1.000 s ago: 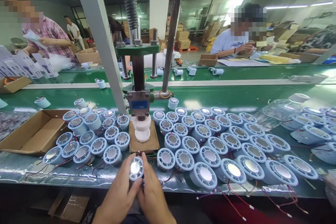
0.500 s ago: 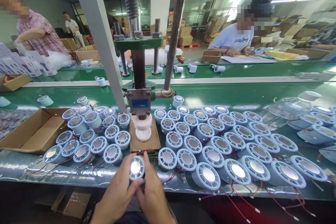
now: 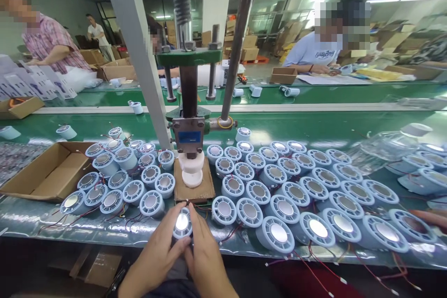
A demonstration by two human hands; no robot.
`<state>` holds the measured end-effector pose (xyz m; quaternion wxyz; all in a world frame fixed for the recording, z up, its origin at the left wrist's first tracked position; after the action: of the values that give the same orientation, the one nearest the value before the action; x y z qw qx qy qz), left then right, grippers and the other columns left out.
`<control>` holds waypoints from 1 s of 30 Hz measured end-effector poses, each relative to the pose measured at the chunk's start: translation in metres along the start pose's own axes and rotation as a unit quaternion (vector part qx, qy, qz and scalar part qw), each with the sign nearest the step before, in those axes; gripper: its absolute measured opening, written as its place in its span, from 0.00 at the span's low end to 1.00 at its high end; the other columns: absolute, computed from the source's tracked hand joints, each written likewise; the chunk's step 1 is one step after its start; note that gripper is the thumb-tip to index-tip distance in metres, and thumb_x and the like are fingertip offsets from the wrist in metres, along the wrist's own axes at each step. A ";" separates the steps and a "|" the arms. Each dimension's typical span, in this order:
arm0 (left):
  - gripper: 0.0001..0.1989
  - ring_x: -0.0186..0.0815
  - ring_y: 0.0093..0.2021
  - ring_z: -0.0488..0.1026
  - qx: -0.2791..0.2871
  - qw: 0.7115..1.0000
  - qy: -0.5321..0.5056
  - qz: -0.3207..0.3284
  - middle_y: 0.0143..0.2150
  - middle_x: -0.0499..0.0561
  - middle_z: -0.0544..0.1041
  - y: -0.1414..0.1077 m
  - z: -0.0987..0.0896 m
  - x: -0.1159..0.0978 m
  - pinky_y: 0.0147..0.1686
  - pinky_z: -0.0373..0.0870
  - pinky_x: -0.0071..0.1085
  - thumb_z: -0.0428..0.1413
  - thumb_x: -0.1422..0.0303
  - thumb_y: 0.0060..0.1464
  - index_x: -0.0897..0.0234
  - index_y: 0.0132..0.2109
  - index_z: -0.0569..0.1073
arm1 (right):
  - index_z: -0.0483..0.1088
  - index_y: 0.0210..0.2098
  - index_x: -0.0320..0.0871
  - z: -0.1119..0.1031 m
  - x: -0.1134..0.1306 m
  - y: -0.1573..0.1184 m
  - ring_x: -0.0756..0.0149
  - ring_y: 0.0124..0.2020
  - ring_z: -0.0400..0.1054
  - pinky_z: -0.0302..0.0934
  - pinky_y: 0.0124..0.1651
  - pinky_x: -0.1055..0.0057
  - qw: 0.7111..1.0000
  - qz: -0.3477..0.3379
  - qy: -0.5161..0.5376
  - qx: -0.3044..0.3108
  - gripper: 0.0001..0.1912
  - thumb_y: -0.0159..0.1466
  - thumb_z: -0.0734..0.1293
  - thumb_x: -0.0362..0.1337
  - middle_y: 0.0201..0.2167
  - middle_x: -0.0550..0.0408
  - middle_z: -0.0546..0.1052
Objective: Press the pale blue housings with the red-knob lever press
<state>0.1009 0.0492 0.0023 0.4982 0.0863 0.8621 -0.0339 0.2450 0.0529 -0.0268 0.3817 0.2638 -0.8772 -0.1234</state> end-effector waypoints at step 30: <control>0.25 0.44 0.44 0.77 0.007 0.986 -0.164 0.036 0.44 0.56 0.81 0.137 -0.053 -0.046 0.53 0.71 0.43 0.70 0.67 0.38 0.70 0.45 0.75 | 0.66 0.53 0.19 -0.287 0.116 0.328 0.78 0.27 0.73 0.54 0.32 0.83 0.969 -0.025 0.106 -0.220 0.36 0.67 0.38 0.37 0.31 0.56 0.76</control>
<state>0.1034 0.1859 0.0727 0.6330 0.1143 0.7649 -0.0359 0.2687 0.2567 0.3753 0.5179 0.2064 -0.7762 -0.2944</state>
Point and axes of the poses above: each hand's wrist, its own y-axis towards the middle knuckle, its own z-axis out of the palm, x = y × z, the point moved 3 cm from there along y, towards the middle knuckle
